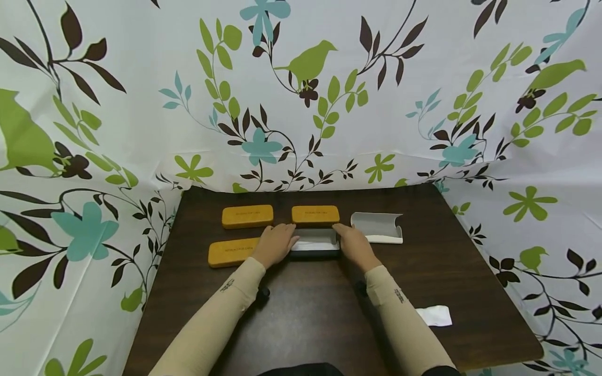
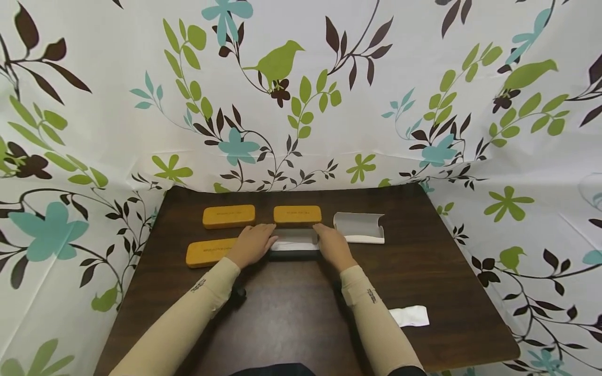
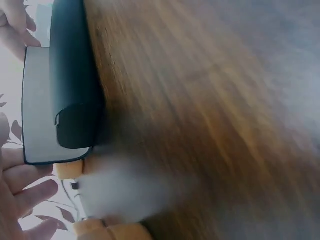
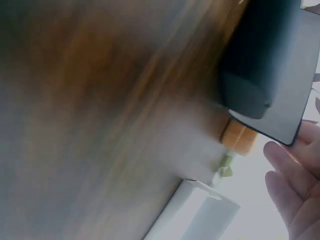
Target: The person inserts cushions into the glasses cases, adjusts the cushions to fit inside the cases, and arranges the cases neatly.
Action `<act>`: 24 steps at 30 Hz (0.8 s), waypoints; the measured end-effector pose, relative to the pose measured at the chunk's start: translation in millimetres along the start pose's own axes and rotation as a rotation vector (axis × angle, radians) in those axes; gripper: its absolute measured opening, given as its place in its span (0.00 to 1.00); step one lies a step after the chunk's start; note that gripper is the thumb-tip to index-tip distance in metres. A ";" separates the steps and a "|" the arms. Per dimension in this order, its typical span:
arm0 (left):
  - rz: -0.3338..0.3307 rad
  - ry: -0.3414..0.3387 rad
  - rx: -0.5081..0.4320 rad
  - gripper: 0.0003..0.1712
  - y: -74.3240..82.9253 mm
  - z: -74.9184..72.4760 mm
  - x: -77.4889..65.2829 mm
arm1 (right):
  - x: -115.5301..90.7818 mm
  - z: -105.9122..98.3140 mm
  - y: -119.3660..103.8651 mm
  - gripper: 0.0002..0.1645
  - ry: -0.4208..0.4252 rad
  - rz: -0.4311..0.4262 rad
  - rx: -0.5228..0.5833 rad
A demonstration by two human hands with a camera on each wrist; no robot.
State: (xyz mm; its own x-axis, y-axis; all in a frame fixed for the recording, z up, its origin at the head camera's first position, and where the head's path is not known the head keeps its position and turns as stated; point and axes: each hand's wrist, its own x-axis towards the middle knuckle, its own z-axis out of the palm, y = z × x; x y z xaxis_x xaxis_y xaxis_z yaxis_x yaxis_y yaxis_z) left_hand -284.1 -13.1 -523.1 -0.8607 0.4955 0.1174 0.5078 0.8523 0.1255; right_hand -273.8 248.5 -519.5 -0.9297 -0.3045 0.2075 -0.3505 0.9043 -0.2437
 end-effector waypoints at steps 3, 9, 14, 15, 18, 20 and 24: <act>0.035 -0.002 0.023 0.31 6.4 0.1 -16.3 | -20.0 0.0 -6.8 0.22 -0.016 0.008 -0.034; 0.138 0.009 0.189 0.32 19.6 3.9 -44.8 | -56.7 -6.4 -23.0 0.21 -0.163 -0.004 -0.138; 0.138 0.076 0.258 0.33 23.7 8.4 -55.0 | -65.2 -10.1 -26.3 0.24 -0.234 -0.014 -0.074; 0.131 0.079 0.258 0.33 24.1 8.1 -55.9 | -65.6 -10.8 -25.0 0.25 -0.238 -0.014 -0.042; 0.119 0.055 0.260 0.32 25.1 5.7 -57.8 | -68.9 -13.5 -15.9 0.25 -0.223 0.012 0.031; 0.113 0.023 0.259 0.31 25.6 3.3 -58.4 | -74.3 -18.9 -4.8 0.22 -0.193 0.064 0.057; 0.104 -0.016 0.256 0.30 26.0 -1.5 -57.2 | -93.7 -45.1 28.1 0.18 -0.187 0.249 0.056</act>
State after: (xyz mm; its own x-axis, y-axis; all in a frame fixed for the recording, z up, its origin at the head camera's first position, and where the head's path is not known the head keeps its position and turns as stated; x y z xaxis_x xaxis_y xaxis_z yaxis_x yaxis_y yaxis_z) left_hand -221.6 -19.5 -525.1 -0.8062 0.5830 0.1008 0.5687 0.8105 -0.1399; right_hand -191.3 316.0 -503.0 -0.9907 -0.1298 -0.0413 -0.1101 0.9416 -0.3182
